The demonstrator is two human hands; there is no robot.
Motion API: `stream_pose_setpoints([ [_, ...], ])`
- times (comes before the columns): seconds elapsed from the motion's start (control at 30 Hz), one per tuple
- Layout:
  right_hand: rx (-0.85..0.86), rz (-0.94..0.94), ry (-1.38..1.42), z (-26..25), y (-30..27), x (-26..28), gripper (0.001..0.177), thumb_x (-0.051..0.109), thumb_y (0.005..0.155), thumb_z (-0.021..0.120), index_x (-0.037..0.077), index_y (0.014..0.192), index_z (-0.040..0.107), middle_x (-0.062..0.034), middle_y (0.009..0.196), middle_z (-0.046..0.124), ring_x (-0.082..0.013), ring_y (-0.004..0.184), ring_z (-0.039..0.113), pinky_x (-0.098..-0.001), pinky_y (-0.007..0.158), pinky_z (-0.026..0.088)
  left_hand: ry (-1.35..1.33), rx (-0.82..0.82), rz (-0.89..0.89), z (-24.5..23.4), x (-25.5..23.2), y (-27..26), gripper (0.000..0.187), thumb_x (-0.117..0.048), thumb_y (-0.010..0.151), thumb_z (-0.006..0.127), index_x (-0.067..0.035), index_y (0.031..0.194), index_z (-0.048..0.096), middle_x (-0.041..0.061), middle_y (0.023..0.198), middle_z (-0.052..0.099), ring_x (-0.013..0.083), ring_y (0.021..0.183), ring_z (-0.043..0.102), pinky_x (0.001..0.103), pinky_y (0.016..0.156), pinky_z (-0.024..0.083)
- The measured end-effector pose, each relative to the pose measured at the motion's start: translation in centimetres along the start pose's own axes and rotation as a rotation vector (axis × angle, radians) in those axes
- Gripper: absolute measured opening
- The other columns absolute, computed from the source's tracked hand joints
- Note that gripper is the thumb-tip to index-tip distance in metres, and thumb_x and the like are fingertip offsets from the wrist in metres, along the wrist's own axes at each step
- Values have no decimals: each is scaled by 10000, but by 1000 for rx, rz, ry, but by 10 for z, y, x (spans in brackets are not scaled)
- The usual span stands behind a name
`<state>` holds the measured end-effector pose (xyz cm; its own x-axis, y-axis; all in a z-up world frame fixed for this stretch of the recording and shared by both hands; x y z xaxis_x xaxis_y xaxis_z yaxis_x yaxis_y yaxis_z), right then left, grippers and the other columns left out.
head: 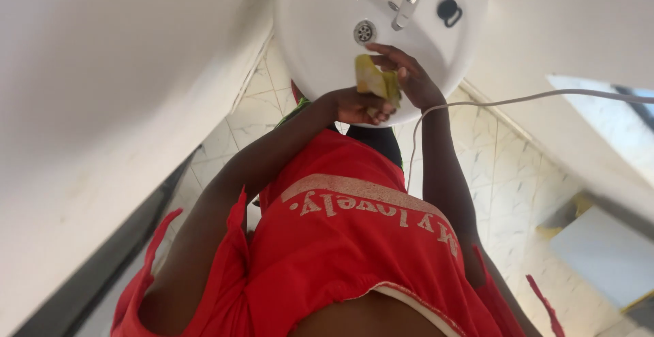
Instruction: Cleaning a bathroom sink with a sponge.
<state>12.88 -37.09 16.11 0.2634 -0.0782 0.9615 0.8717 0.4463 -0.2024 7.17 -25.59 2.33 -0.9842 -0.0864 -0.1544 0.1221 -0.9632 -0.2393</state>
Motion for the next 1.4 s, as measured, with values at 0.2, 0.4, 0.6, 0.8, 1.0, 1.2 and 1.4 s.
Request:
stream_pose_setpoints([
  [0.2,350,-136,152,-2,16,16,369,234,886,901,38,1057,639,-63,1048,649,-192,1051,683,-437,1265,503,-219,303,20,87,-34,-9,406,-223,833,838,-44,1106,595,105,992,658,162,848,628,278,764,548],
  [0.4,64,82,-106,-6,26,48,349,61,801,851,87,787,503,11,782,636,-74,728,593,-252,633,484,198,-34,128,73,-44,16,277,-32,893,814,-110,1000,571,-16,868,596,77,757,531,248,657,447],
  [0.6,-183,98,-505,-11,54,22,448,31,877,831,83,726,412,20,674,414,-57,657,385,-248,569,361,324,-482,43,25,-52,37,217,-101,884,790,-84,967,591,-13,738,575,74,650,500,247,581,429],
  [0.8,-501,75,-192,-27,78,-45,437,-51,892,703,125,692,356,51,637,410,-38,573,416,-230,528,409,728,-833,349,-14,-65,33,326,-160,799,824,-15,1035,651,77,873,767,167,766,748,355,657,595],
  [1.0,-772,59,-5,-42,95,-82,337,-102,806,560,117,653,356,25,592,423,-82,483,446,-264,462,432,1232,-1126,627,-30,-84,27,231,-202,870,732,-7,970,659,199,841,740,386,805,741,468,692,597],
  [1.2,-966,14,63,-55,104,-72,373,-124,831,568,113,651,343,11,571,398,-93,457,409,-275,428,376,1246,-1197,641,-2,-114,21,166,-203,940,637,-45,977,603,161,800,726,378,774,732,466,646,587],
  [1.4,-1108,65,150,-65,95,-74,356,-145,798,527,114,647,334,4,550,386,-101,418,388,-276,382,324,1399,-1191,580,-6,-115,38,174,-237,964,610,-72,1004,576,127,845,725,332,788,744,450,648,589],
])
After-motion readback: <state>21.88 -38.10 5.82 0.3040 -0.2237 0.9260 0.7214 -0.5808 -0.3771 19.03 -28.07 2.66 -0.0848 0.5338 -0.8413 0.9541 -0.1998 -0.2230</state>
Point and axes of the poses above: each hand's wrist, its own y-axis towards the middle knuckle, its own z-axis out of the palm, x = y × z, the point moved 5 cm from there along y, towards the middle knuckle
